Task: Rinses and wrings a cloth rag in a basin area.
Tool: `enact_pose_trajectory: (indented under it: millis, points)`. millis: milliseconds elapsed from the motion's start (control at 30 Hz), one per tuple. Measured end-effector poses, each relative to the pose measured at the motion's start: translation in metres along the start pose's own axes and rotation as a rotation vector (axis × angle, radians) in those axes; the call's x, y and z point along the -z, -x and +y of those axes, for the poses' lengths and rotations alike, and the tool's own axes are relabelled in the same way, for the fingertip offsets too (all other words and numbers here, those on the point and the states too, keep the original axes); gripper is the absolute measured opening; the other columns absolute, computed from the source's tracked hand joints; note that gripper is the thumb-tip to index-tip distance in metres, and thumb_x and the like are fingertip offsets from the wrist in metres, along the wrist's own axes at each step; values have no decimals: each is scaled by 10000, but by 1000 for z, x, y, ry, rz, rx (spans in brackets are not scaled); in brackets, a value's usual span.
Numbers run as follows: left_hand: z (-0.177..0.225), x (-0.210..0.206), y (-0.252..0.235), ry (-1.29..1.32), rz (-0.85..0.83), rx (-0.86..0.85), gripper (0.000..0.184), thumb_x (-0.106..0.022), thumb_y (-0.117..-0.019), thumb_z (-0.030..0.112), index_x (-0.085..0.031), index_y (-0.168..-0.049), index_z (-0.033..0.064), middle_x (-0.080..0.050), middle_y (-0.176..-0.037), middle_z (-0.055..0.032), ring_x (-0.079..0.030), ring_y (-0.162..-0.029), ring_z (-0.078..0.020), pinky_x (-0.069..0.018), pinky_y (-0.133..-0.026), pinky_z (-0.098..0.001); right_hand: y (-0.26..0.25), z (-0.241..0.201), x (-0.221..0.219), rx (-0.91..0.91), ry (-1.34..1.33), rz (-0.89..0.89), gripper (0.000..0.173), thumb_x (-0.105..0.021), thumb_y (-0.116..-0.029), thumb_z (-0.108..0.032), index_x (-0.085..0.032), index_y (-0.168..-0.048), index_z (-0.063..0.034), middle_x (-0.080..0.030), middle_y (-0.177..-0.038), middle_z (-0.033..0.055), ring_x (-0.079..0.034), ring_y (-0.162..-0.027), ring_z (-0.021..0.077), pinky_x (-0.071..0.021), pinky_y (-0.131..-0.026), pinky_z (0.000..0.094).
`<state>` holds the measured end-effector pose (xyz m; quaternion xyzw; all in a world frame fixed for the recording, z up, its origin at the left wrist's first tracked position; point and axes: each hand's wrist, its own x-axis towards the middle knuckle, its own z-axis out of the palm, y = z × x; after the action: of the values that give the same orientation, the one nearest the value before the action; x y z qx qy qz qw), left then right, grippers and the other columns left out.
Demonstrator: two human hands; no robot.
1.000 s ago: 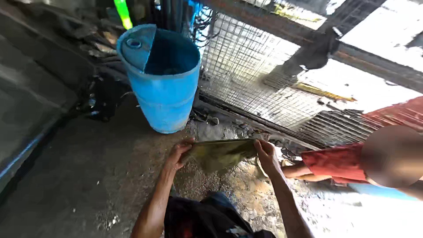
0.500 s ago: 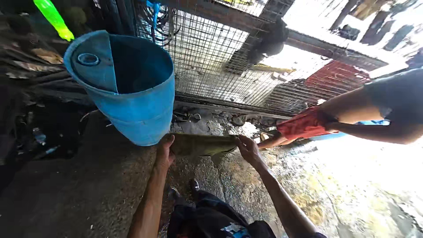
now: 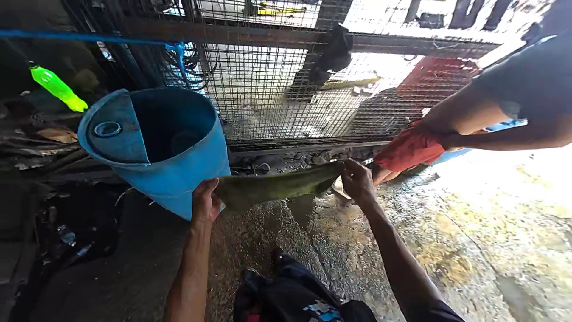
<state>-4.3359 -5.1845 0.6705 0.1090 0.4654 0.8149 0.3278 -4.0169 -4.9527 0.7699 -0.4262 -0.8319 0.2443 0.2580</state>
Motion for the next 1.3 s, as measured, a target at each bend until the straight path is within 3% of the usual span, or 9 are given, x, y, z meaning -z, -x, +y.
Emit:
enact_pose_trajectory:
  millis: [233, 367, 500, 667, 833, 933, 1000, 1100, 1300]
  points:
    - [22, -53, -47, -201, -41, -91, 172, -682, -951, 41, -617, -1091, 118, -718, -959, -13, -701, -823, -128, -616, -750, -336, -35, 6, 48, 56, 25, 43, 343, -499, -1099, -280, -693, -1142, -1, -679, -938, 261, -653, -794, 420, -499, -720, 649]
    - [49, -89, -81, -337, -110, -249, 445, -679, -935, 21, -506, -1342, 68, -698, -1025, -79, -711, -857, -186, -623, -765, -389, -65, 18, 70, 173, 18, 131, 307, -513, -1085, -215, -717, -1154, 4, -715, -1051, 262, -697, -966, 431, -509, -875, 671]
    - [80, -132, -102, -451, -159, -390, 224, -640, -979, 39, -666, -1197, -6, -706, -1121, -76, -700, -945, -150, -607, -845, -352, -78, 26, 92, 212, -18, 113, 311, -516, -1085, -229, -719, -1130, 3, -710, -1036, 253, -691, -955, 407, -506, -873, 653]
    - [96, -177, -107, -554, -263, -418, 346, -693, -905, -33, -650, -1248, -14, -689, -1190, -111, -691, -985, -155, -597, -874, -339, -93, 43, 113, 166, -41, 130, 311, -518, -1087, -222, -708, -1156, 14, -703, -1065, 269, -682, -977, 424, -494, -891, 663]
    - [73, -178, -113, -959, -261, -624, 189, -717, -934, 82, -720, -1100, -8, -659, -1150, -170, -674, -1007, -221, -589, -894, -395, -87, 77, 120, 136, -94, 83, 302, -533, -1085, -281, -687, -1086, -21, -668, -861, 187, -635, -741, 317, -512, -699, 587]
    - [64, -163, -82, -899, -473, -418, 152, -605, -984, 63, -659, -1119, 19, -624, -1285, -108, -646, -1096, -204, -575, -928, -411, -68, 104, 133, 79, -226, 5, 293, -559, -1055, -303, -723, -1007, -65, -677, -808, 67, -646, -722, 164, -560, -699, 445]
    - [48, -159, -79, -730, -455, -222, 119, -603, -971, 29, -672, -1066, 10, -708, -1054, -63, -692, -918, -158, -603, -822, -368, -68, 120, 128, 2, -309, -36, 305, -544, -1053, -294, -713, -964, -56, -668, -767, 24, -643, -683, 95, -577, -676, 353]
    - [1, -163, -75, -572, -249, 32, 82, -633, -995, 47, -669, -1052, 0, -714, -907, -76, -693, -752, -153, -601, -650, -326, -74, 136, 89, -146, -342, -72, 340, -513, -1073, -267, -696, -1044, 17, -645, -806, 77, -594, -685, 121, -538, -685, 361]
    - [-76, -216, -37, -437, -178, 125, 118, -664, -972, 58, -679, -1044, -34, -714, -870, -98, -684, -712, -158, -601, -639, -323, -89, 126, 3, -235, -453, -101, 324, -509, -1066, -241, -714, -1058, 10, -670, -846, 91, -610, -728, 142, -532, -722, 382]
